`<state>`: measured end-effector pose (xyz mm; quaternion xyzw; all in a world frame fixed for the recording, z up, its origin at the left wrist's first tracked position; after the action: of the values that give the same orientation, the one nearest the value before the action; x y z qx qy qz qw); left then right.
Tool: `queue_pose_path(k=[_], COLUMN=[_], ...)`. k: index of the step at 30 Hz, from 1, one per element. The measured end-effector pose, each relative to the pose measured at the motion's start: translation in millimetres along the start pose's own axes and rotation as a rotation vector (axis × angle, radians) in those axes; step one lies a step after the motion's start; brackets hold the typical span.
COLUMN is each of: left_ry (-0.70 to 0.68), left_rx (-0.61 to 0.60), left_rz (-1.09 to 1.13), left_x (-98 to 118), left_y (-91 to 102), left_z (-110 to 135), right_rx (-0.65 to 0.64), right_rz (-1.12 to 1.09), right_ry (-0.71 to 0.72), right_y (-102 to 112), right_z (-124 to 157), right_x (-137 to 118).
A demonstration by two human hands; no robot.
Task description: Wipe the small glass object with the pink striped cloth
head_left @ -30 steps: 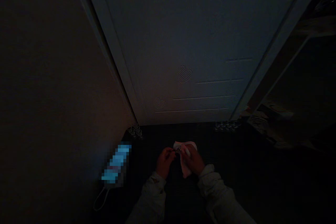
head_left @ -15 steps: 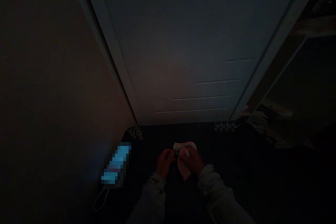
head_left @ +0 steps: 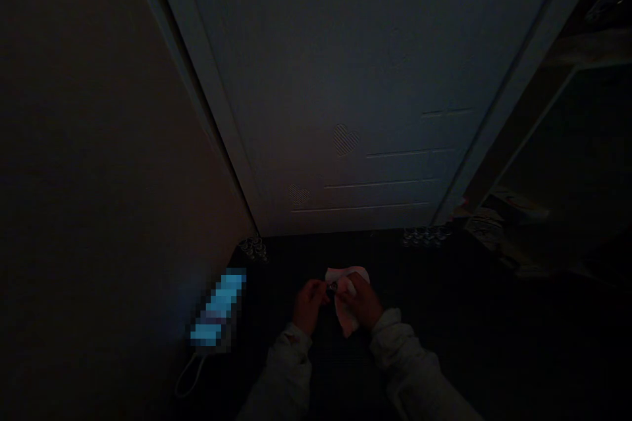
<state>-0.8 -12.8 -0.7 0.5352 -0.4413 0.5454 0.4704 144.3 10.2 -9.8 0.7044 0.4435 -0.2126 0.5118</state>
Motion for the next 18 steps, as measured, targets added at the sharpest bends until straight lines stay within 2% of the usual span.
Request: queue_pose_path(k=[12,18], left_ry=[-0.038,-0.043], left_rx=[-0.014,0.027], left_rz=[-0.097,-0.178], left_x=[-0.3,1.0], left_y=[0.3,-0.2], left_z=[0.3,0.6], right_rx=[0.024,0.054], right_rz=[0.037,0.006], right_ry=[0.027,0.015], right_y=[-0.5,1.9], right_z=[2.4,1.7], right_x=[-0.2,-3.0])
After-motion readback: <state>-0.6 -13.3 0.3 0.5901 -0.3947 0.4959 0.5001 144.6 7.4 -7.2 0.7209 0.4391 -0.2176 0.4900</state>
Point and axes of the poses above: each hand's wrist, its own z-axis away from the middle knuckle, its own y-axis out of the back of the hand, x = y × z, the point moved 3 cm from there along -z, towards the middle knuckle, and after that the axes turned 5 degrees about x, right-handed, at the moved point
